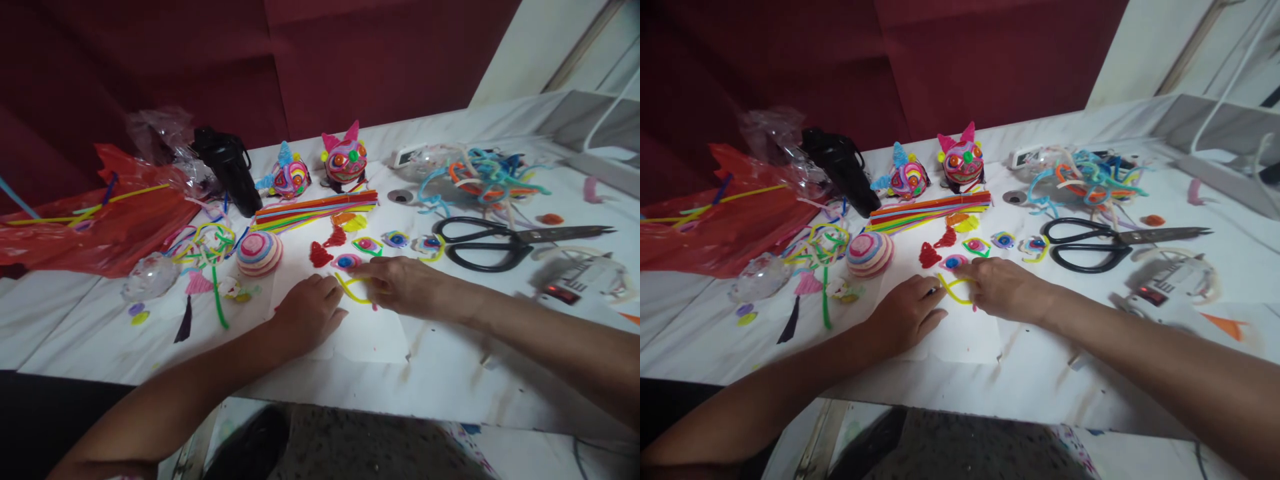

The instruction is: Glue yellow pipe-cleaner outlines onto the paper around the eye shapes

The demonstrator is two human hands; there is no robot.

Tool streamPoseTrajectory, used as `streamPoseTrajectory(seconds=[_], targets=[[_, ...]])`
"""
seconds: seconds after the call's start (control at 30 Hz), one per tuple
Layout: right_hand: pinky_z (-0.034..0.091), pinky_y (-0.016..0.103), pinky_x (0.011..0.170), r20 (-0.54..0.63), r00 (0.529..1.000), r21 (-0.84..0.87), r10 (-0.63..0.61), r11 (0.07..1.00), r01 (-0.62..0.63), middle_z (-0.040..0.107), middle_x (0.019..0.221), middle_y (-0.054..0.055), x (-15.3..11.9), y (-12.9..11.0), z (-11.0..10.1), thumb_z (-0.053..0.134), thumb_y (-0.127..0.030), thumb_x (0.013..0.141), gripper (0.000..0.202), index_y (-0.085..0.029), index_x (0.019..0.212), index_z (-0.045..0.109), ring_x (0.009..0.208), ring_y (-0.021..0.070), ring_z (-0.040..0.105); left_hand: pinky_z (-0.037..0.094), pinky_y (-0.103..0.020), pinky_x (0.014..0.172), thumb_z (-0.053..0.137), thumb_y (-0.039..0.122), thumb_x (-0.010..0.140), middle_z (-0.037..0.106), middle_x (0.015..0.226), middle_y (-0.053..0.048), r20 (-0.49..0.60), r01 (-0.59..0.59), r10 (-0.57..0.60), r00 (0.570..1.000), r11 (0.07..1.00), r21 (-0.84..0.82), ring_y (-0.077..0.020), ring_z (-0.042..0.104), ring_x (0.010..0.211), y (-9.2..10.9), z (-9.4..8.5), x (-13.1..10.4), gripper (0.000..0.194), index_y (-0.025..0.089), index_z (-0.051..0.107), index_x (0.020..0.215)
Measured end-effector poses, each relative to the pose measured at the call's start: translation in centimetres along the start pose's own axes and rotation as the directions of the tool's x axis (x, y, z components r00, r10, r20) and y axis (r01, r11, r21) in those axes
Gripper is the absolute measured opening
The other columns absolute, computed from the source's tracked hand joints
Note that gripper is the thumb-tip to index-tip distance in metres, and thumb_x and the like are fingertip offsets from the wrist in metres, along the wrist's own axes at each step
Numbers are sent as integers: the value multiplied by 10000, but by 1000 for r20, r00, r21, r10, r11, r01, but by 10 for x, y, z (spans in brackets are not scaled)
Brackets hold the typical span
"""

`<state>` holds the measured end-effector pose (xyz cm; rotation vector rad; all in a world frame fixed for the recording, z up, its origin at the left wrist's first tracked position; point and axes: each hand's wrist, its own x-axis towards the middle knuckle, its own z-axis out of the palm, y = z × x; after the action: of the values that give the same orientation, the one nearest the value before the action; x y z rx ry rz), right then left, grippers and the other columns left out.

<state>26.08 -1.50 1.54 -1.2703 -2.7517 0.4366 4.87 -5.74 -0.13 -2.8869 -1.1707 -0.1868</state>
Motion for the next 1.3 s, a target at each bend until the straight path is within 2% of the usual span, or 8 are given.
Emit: streamPoseTrajectory(seconds=[0.13, 0.4, 0.63, 0.87, 1.0, 1.17, 1.3], targets=[[510, 308, 743, 89, 994, -78, -71, 994, 78, 694, 1082, 97, 1, 0, 0, 502, -123, 839, 490, -224, 1317, 549, 868, 202, 681, 501, -409, 844, 532, 272, 926, 603, 1037, -136, 46, 3, -4, 999, 1000, 7, -256, 540, 928, 2, -4, 0, 249, 82, 587, 1076], [536, 298, 747, 175, 970, -170, -167, 965, 197, 681, 1181, 99, 6, 0, -1, 509, -68, 846, 516, -262, 1323, 543, 946, 208, 694, 506, -426, 864, 539, 280, 922, 602, 1077, -139, 42, -6, 6, 999, 1000, -9, -263, 546, 965, 0, -3, -1, 254, 95, 577, 1093], [526, 302, 797, 188, 970, -103, -153, 979, 174, 692, 1180, 91, 8, -3, -7, 501, -48, 841, 499, -238, 1298, 564, 989, 209, 685, 512, -432, 866, 550, 268, 914, 601, 1091, -151, 5, 0, 1, 1000, 999, -49, -268, 558, 983, -1, 0, -3, 252, 88, 577, 1088], [513, 279, 683, 137, 971, -86, -198, 974, 211, 720, 1074, 64, 6, 0, -7, 511, -78, 836, 470, -257, 1262, 593, 816, 177, 693, 535, -431, 862, 517, 246, 930, 624, 1084, -143, -68, -37, 31, 997, 995, -88, -258, 583, 1005, -5, 1, -9, 185, 127, 572, 1060], [517, 282, 705, 153, 970, -52, -191, 978, 201, 706, 1111, 98, 6, 1, -6, 495, -78, 857, 460, -225, 1284, 584, 823, 171, 690, 546, -419, 888, 474, 225, 946, 646, 1057, -138, -146, -69, 59, 988, 995, -66, -240, 604, 1009, -8, 1, -15, 145, 136, 575, 1000], [524, 297, 728, 187, 968, -59, -167, 982, 181, 694, 1149, 107, 6, 0, -8, 495, -82, 867, 472, -228, 1309, 569, 883, 191, 692, 557, -385, 914, 422, 200, 974, 637, 1140, -166, -200, -158, 168, 965, 985, 66, -239, 615, 1074, -9, 3, -18, 250, 78, 529, 1163], [523, 285, 711, 183, 968, -69, -173, 980, 188, 705, 1111, 87, 5, -2, -9, 486, -64, 858, 487, -251, 1299, 575, 871, 181, 693, 534, -398, 965, 457, 212, 965, 591, 1242, -202, -187, -210, 228, 955, 971, 113, -269, 593, 1134, -8, 5, -17, 356, 19, 463, 1265]])
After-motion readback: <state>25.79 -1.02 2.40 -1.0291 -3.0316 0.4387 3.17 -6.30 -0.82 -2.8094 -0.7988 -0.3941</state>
